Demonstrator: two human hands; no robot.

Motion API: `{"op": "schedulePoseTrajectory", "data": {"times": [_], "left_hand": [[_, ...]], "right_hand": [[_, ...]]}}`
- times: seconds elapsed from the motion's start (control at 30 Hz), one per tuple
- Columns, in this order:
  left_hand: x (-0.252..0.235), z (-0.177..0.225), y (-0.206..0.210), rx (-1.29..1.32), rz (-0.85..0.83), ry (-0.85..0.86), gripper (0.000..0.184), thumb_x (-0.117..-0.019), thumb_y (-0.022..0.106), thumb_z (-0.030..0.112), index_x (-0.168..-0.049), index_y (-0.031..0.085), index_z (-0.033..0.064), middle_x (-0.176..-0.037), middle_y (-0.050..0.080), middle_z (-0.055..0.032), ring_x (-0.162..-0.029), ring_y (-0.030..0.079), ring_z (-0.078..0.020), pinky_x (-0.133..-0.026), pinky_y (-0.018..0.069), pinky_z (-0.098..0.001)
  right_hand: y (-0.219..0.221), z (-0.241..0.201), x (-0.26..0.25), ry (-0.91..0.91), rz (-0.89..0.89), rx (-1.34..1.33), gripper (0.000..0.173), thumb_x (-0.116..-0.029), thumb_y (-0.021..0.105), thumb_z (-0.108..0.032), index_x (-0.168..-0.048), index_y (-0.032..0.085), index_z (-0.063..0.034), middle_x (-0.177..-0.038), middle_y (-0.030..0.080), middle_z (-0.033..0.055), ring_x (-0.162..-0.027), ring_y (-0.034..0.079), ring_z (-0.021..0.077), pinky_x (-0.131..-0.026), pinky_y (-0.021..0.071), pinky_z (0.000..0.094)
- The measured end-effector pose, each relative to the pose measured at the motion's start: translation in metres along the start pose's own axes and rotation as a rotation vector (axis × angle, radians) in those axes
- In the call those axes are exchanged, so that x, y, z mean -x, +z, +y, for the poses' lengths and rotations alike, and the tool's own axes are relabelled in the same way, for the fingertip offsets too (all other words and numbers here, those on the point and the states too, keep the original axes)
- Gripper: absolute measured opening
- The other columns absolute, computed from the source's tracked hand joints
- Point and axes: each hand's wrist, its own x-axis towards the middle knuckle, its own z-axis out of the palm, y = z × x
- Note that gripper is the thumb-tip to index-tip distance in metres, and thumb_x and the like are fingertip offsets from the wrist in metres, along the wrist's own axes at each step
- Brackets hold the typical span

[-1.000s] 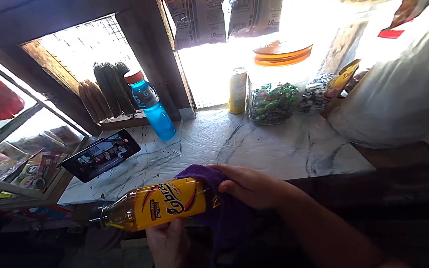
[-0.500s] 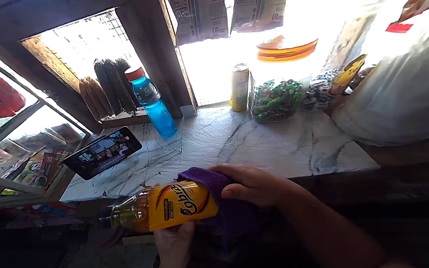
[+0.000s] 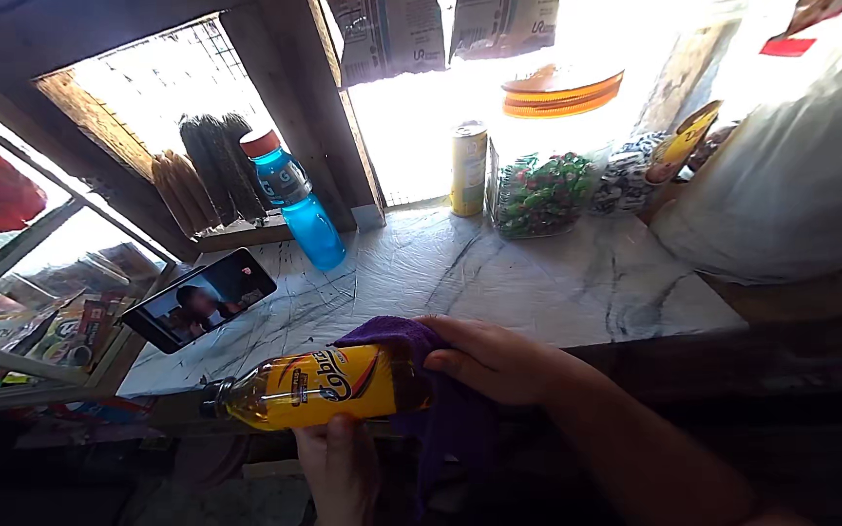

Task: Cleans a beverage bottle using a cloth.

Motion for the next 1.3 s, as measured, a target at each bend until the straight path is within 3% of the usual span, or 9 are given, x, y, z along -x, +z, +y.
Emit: {"op": "schedulePoseTrajectory", "data": {"times": [0.27, 0.43, 0.5, 0.67, 0.77, 0.83, 1.0, 1.13, 1.3], "left_hand": [[0.005, 0.0, 0.0, -0.02, -0.191, 0.098, 0.038, -0.0913, 0.073, 0.034, -0.128, 0.064, 0.0251, -0.117, 0.074, 0.0065, -0.109, 0.069, -0.0053, -0.095, 0.0572, -0.0262], [0.011, 0.0, 0.001, -0.078, -0.284, 0.146, 0.064, -0.0874, 0.078, 0.033, -0.145, 0.05, 0.0247, -0.132, 0.067, 0.006, -0.119, 0.065, -0.0081, -0.103, 0.0538, -0.0279], [0.009, 0.0, 0.0, -0.054, -0.338, 0.17, 0.076, -0.0863, 0.081, 0.03, -0.151, 0.042, 0.0243, -0.14, 0.062, 0.0038, -0.126, 0.061, -0.0111, -0.108, 0.0508, -0.0303], [0.003, 0.01, 0.007, -0.154, -0.405, 0.221, 0.088, -0.0893, 0.078, 0.031, -0.159, 0.025, 0.0261, -0.146, 0.057, 0.0085, -0.13, 0.057, -0.0084, -0.111, 0.0478, -0.0286], [0.003, 0.011, 0.002, -0.242, -0.29, 0.156, 0.076, -0.0884, 0.079, 0.03, -0.15, 0.035, 0.0324, -0.133, 0.065, 0.0139, -0.119, 0.064, -0.0041, -0.103, 0.0535, -0.0245], [0.001, 0.011, -0.004, -0.206, -0.273, 0.059, 0.075, -0.09, 0.077, 0.033, -0.15, 0.033, 0.0248, -0.131, 0.065, 0.0109, -0.118, 0.064, -0.0052, -0.102, 0.0537, -0.0258], [0.0, 0.007, -0.007, 0.047, -0.198, -0.132, 0.064, -0.0885, 0.076, 0.04, -0.141, 0.048, 0.0189, -0.119, 0.071, 0.0008, -0.103, 0.071, -0.0116, -0.087, 0.0611, -0.0324], [0.0, 0.009, -0.003, 0.143, -0.151, -0.159, 0.046, -0.0894, 0.077, 0.03, -0.129, 0.056, 0.0158, -0.113, 0.074, -0.002, -0.102, 0.073, -0.0159, -0.09, 0.0614, -0.04], [0.001, 0.009, -0.007, 0.2, -0.186, -0.11, 0.064, -0.0889, 0.078, 0.024, -0.144, 0.046, 0.0176, -0.122, 0.07, -0.0009, -0.109, 0.07, -0.013, -0.094, 0.0589, -0.0353]], "right_hand": [[-0.001, 0.001, 0.002, 0.012, 0.021, -0.141, 0.051, -0.1084, 0.043, -0.041, -0.131, 0.057, 0.0016, -0.107, 0.069, 0.0039, -0.1, 0.062, -0.0058, -0.09, 0.0514, 0.0151], [-0.003, -0.001, 0.002, 0.009, -0.05, -0.175, 0.057, -0.1062, 0.046, -0.047, -0.135, 0.056, 0.0008, -0.115, 0.069, 0.0043, -0.106, 0.061, -0.0042, -0.094, 0.0515, 0.0184], [-0.002, 0.002, 0.001, -0.02, -0.059, -0.231, 0.057, -0.1042, 0.052, -0.046, -0.136, 0.056, 0.0013, -0.117, 0.069, 0.0042, -0.108, 0.062, -0.003, -0.095, 0.0528, 0.0194], [0.002, 0.005, -0.001, -0.072, -0.043, -0.312, 0.059, -0.0981, 0.065, -0.044, -0.135, 0.056, 0.0012, -0.12, 0.069, 0.0049, -0.111, 0.064, 0.0018, -0.096, 0.055, 0.0223], [0.006, 0.007, 0.002, -0.061, 0.094, -0.234, 0.053, -0.0951, 0.071, -0.037, -0.132, 0.059, -0.0016, -0.117, 0.069, 0.0032, -0.108, 0.065, 0.002, -0.094, 0.0569, 0.0232], [0.01, 0.008, 0.003, -0.059, 0.173, -0.11, 0.053, -0.0918, 0.075, -0.039, -0.13, 0.062, -0.0039, -0.114, 0.069, 0.0037, -0.105, 0.065, 0.0041, -0.091, 0.0581, 0.0247], [0.015, 0.008, 0.005, -0.057, 0.206, 0.004, 0.047, -0.0934, 0.072, -0.041, -0.13, 0.065, -0.0116, -0.116, 0.066, 0.0032, -0.107, 0.064, 0.0055, -0.09, 0.0577, 0.0255], [0.009, 0.01, 0.006, -0.047, 0.166, -0.112, 0.033, -0.1025, 0.059, -0.033, -0.127, 0.066, -0.0116, -0.116, 0.064, -0.0006, -0.104, 0.062, 0.0018, -0.088, 0.0558, 0.0205], [0.006, 0.009, 0.006, -0.022, 0.204, -0.14, 0.028, -0.1081, 0.048, -0.03, -0.118, 0.067, -0.0124, -0.118, 0.065, -0.0061, -0.107, 0.06, -0.0036, -0.091, 0.0522, 0.0162]]}}
